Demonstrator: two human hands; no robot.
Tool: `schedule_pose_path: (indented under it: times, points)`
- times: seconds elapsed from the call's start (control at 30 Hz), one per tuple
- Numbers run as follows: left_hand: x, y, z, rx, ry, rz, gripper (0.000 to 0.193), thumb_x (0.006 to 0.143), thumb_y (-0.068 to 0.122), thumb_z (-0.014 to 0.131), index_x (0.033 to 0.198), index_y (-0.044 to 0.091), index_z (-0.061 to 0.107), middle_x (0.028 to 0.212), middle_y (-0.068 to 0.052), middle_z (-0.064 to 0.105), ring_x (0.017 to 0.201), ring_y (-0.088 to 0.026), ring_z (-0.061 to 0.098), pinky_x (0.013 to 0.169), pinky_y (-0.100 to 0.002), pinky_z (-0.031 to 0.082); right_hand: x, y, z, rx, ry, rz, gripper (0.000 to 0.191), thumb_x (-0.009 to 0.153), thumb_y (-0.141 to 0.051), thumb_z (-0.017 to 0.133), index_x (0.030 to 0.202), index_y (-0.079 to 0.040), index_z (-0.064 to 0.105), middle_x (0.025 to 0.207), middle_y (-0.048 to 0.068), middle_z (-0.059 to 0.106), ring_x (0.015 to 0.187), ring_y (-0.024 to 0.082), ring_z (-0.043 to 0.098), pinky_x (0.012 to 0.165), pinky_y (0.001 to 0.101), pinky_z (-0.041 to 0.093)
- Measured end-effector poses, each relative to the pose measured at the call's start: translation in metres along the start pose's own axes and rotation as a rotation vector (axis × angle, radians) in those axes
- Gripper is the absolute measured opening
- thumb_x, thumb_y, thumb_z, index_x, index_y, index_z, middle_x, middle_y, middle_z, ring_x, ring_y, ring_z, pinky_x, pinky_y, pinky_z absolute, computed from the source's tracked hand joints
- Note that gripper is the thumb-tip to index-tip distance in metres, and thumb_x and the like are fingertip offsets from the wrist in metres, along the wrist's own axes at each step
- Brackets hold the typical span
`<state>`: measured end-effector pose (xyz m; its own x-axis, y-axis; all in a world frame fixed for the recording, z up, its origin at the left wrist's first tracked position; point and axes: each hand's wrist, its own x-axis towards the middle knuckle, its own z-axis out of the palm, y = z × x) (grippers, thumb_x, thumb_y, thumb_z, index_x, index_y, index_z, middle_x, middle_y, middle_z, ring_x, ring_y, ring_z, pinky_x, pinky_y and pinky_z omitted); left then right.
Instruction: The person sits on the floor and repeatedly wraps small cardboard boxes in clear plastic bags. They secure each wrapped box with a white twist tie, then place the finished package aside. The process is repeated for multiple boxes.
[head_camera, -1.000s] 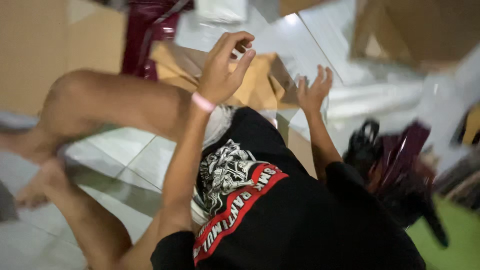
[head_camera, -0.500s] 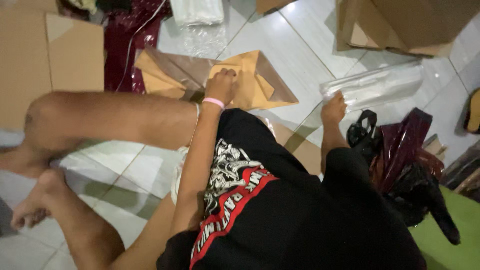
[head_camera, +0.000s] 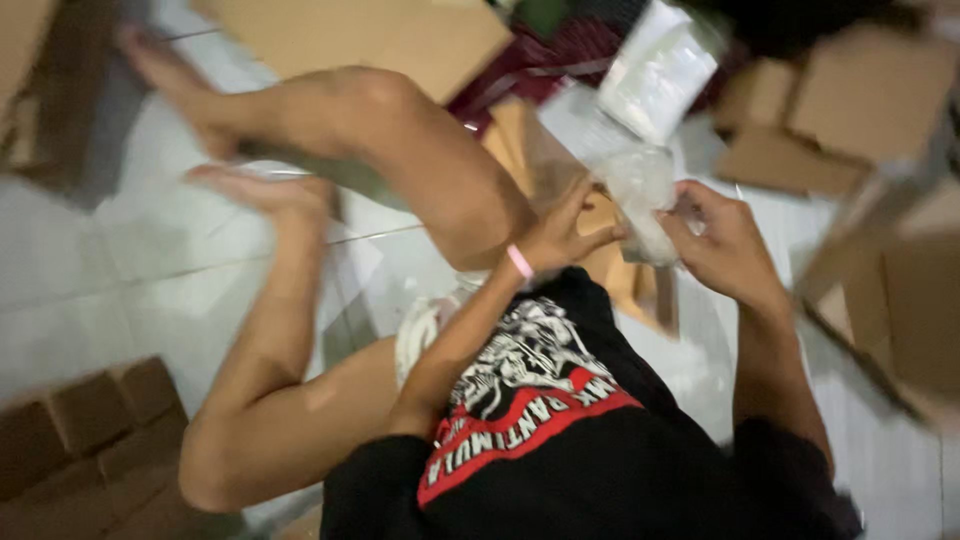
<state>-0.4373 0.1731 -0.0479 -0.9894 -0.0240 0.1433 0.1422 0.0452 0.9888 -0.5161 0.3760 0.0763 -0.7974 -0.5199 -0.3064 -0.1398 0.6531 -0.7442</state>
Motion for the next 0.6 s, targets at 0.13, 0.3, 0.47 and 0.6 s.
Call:
schedule_pose_path:
  times: [0.13, 0.3, 0.47, 0.6]
  points:
    - [-0.050, 0.051, -0.069, -0.262, 0.382, 0.074, 0.064, 0.099, 0.013, 0.072, 0.155, 0.008, 0.041, 0.148, -0.011, 0.050, 0.132, -0.020, 0.058, 0.107, -0.033, 0.055, 0.072, -0.110, 0.016, -0.095, -0.067, -0.523, 0.016, 0.103, -0.007, 0.064, 0.115, 0.004, 0.066, 0.097, 0.010, 0.068, 0.086, 0.013, 0.063, 0.075, 0.0309, 0.052]
    - [-0.171, 0.066, -0.148, 0.118, 1.083, 0.135, 0.036, 0.101, 0.001, 0.066, 0.136, 0.004, 0.058, 0.130, -0.007, 0.063, 0.113, -0.018, 0.069, 0.101, -0.030, 0.056, 0.168, -0.219, 0.038, 0.032, -0.121, -0.861, 0.030, 0.098, 0.011, 0.051, 0.124, 0.004, 0.064, 0.110, 0.009, 0.067, 0.101, 0.014, 0.063, 0.091, 0.0272, 0.051]
    - [-0.301, 0.001, -0.199, 0.191, 1.811, -0.140, 0.022, 0.102, 0.011, 0.063, 0.122, 0.001, 0.063, 0.109, -0.004, 0.067, 0.097, -0.012, 0.062, 0.087, -0.030, 0.053, 0.246, -0.276, 0.030, -0.177, -0.175, -1.228, 0.032, 0.093, 0.014, 0.053, 0.121, 0.003, 0.065, 0.110, 0.012, 0.067, 0.104, 0.021, 0.064, 0.096, 0.0332, 0.051]
    - [-0.352, -0.044, -0.186, 0.430, 1.871, -0.372, 0.013, 0.097, 0.010, 0.064, 0.108, 0.004, 0.067, 0.099, -0.008, 0.068, 0.077, -0.017, 0.066, 0.069, -0.032, 0.056, 0.305, -0.294, 0.068, -0.294, -0.137, -1.351, 0.030, 0.090, 0.013, 0.059, 0.116, 0.001, 0.068, 0.106, 0.013, 0.068, 0.103, 0.026, 0.064, 0.096, 0.0387, 0.050]
